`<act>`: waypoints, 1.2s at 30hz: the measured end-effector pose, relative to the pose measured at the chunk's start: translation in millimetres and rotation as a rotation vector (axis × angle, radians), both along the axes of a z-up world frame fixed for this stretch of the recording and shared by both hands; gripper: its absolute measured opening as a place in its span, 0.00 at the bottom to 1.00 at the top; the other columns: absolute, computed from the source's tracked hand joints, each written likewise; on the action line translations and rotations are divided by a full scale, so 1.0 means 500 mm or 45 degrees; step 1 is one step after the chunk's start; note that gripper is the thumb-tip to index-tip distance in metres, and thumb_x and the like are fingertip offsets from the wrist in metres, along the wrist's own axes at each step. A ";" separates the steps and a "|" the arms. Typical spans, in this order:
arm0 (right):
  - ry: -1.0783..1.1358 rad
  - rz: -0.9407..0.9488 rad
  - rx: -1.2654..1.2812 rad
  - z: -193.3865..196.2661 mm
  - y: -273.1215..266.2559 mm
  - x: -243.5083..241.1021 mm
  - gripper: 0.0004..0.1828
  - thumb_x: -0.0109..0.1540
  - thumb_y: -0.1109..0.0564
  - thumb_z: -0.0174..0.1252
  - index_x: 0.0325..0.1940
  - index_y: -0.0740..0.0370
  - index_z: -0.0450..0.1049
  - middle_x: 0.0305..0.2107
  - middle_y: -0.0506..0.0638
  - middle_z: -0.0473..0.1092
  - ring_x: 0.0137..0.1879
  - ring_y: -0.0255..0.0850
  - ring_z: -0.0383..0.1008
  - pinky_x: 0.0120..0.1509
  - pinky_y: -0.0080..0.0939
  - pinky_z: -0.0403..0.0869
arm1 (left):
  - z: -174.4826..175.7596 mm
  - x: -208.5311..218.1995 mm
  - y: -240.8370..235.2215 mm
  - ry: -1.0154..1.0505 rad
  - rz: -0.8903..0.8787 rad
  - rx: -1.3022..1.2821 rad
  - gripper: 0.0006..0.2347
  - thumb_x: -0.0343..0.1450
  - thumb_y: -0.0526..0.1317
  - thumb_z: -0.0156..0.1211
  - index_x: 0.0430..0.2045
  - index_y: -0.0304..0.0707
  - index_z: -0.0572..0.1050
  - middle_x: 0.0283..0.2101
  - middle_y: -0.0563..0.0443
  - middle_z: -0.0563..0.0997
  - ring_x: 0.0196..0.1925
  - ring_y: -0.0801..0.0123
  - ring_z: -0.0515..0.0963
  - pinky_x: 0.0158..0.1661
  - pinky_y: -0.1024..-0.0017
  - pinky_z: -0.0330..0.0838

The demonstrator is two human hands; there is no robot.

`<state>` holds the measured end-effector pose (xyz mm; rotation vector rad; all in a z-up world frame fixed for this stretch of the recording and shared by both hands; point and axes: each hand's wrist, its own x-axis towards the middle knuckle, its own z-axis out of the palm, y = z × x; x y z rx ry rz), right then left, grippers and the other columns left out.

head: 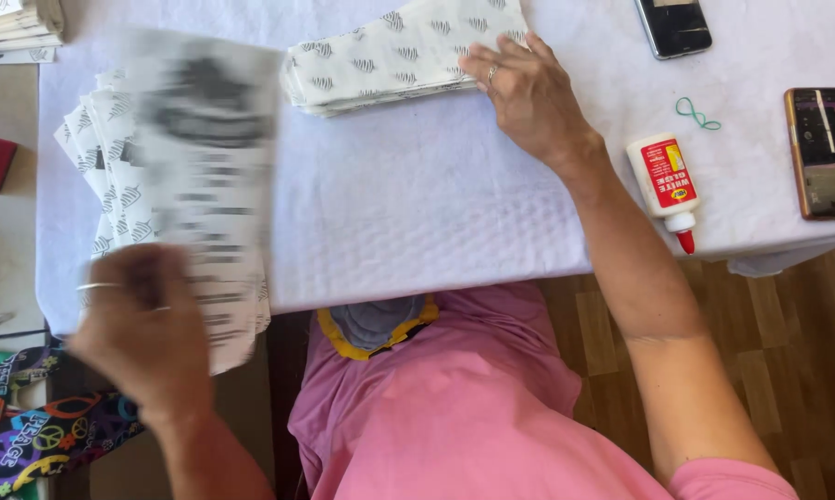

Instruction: Assembling paper sleeves by folding printed paper sheets and applying glue to the edges.

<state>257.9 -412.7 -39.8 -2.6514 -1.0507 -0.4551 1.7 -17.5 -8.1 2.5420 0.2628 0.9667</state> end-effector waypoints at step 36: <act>-0.125 -0.331 0.243 0.061 -0.160 -0.321 0.13 0.72 0.59 0.61 0.58 0.70 0.78 0.51 0.63 0.74 0.61 0.62 0.73 0.69 0.58 0.69 | -0.044 0.120 -0.302 0.211 -0.944 0.275 0.16 0.73 0.39 0.65 0.52 0.25 0.78 0.56 0.30 0.80 0.65 0.39 0.75 0.64 0.51 0.68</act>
